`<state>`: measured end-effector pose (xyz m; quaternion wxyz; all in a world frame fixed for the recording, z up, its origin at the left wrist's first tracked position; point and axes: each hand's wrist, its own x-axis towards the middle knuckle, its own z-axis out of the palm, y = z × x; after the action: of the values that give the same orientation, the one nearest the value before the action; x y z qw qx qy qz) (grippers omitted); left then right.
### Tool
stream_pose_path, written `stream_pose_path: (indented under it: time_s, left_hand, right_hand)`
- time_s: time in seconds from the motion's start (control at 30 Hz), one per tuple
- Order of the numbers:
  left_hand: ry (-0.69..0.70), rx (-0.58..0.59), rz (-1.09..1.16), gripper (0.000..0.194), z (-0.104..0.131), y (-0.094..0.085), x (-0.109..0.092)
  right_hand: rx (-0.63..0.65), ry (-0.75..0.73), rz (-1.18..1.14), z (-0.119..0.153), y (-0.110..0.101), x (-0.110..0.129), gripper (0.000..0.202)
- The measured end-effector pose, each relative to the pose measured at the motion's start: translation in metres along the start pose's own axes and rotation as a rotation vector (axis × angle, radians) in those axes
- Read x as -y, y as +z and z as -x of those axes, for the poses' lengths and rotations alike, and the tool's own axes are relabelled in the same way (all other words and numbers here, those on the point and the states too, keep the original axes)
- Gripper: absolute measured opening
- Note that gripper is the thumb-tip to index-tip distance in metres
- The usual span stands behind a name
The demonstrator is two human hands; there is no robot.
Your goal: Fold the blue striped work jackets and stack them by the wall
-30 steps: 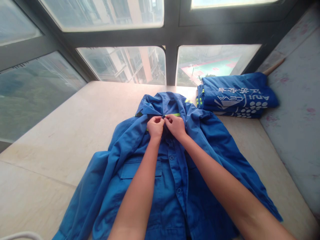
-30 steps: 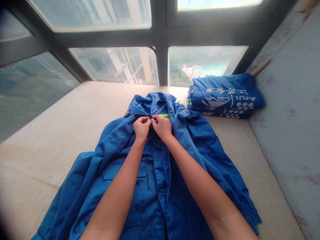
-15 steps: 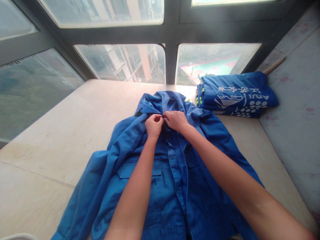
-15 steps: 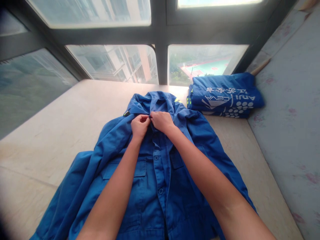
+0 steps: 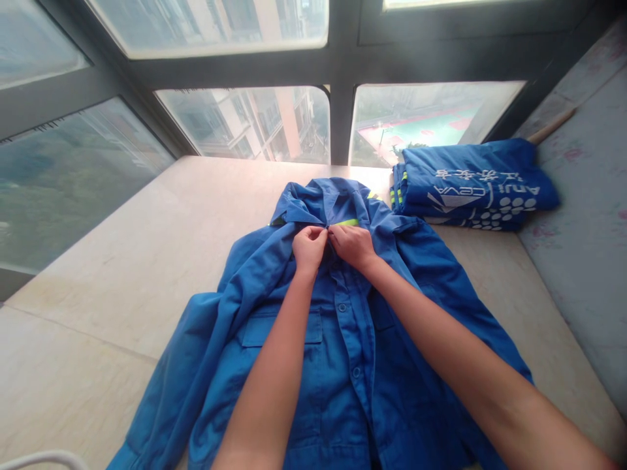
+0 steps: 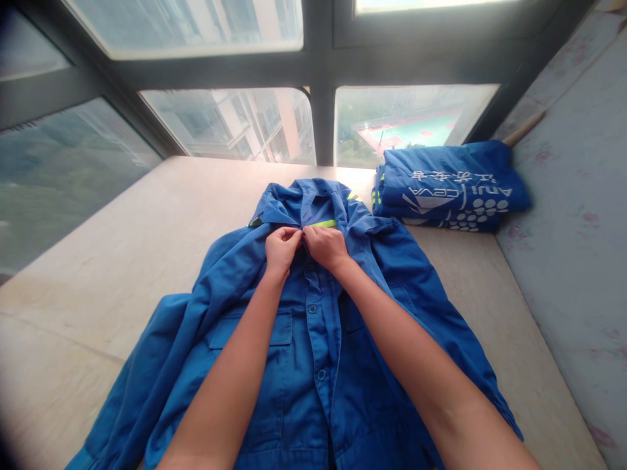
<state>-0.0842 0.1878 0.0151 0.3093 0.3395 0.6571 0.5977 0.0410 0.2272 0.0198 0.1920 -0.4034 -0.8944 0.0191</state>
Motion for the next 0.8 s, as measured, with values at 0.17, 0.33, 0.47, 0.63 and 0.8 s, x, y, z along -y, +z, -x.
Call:
stream_pose_path:
  time_s: [0.17, 0.33, 0.47, 0.63, 0.8]
  left_hand:
    - [-0.094, -0.088, 0.028, 0.01, 0.001, 0.006, 0.005]
    - [-0.176, -0.096, 0.132, 0.014, 0.003, 0.01, 0.004]
    - [-0.225, -0.073, 0.176, 0.017, 0.002, 0.007, 0.002]
    - [-0.209, -0.062, 0.166, 0.016, 0.002, 0.008, 0.004]
    - [-0.06, -0.069, 0.066, 0.01, 0.002, 0.009, 0.004]
  right_hand:
    - [0.055, -0.034, -0.015, 0.002, 0.0, 0.001, 0.033]
    - [0.068, 0.009, -0.068, 0.002, -0.003, 0.004, 0.033]
    - [0.009, 0.127, -0.166, 0.003, 0.0, 0.005, 0.031]
    - [-0.081, 0.346, -0.39, -0.003, 0.008, 0.008, 0.02]
    - [-0.011, 0.576, -0.74, -0.019, 0.007, 0.004, 0.019]
